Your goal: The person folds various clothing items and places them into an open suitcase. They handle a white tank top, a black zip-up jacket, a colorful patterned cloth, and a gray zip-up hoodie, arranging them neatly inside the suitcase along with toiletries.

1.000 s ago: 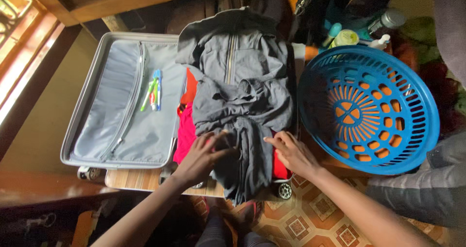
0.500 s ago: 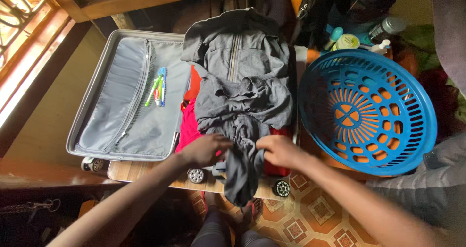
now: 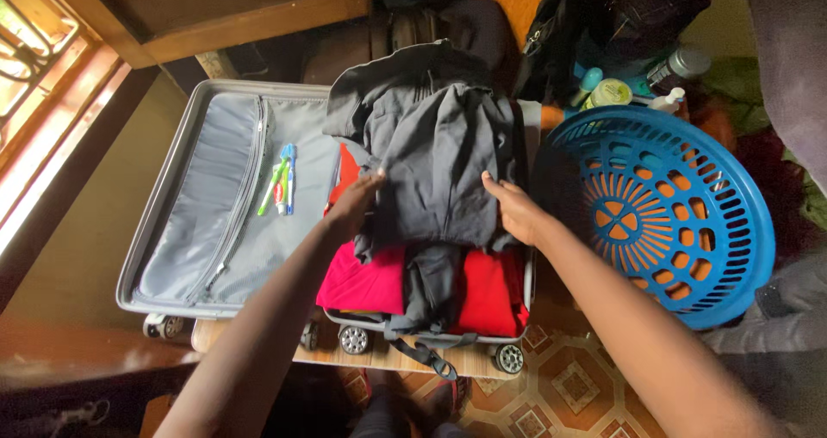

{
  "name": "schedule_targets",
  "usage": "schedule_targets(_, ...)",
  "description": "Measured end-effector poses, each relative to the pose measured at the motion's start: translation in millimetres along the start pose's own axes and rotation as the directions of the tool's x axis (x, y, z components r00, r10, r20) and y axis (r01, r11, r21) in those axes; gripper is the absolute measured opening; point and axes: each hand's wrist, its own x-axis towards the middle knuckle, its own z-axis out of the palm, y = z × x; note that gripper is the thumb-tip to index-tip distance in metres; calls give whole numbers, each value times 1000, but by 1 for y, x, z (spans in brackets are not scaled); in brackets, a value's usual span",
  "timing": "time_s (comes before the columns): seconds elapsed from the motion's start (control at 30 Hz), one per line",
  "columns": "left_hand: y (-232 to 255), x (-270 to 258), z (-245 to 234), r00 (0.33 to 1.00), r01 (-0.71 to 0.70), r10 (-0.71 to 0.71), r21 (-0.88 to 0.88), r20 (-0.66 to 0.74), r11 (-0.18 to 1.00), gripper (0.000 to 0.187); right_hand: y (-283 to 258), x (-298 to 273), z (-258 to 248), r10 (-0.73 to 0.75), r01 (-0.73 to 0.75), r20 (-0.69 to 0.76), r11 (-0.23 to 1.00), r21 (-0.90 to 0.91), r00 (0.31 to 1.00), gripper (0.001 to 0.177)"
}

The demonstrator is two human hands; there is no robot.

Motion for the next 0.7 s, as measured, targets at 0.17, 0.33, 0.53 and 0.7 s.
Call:
schedule_targets(0.17, -18, -9, 2, 970, -238, 242, -99, 30, 966, 19, 3, 8, -9, -77, 77, 0, 996, -37, 997, 37)
schedule_targets(0.33, -18, -24, 0, 959, -272, 274, 37, -70, 962, 32, 18, 29, -24, -305, 165, -171, 817, -552, 937, 49)
schedule_targets(0.53, -56, -44, -18, 605, 20, 527, 673, -597, 740, 70, 60, 11, -18, -795, 238, -410, 548, -802, 447, 62)
schedule_targets(0.7, -61, -34, -36, 916, 40, 13, 124, -400, 991, 55, 64, -8, -21, -494, 71, -584, 799, -597, 644, 91)
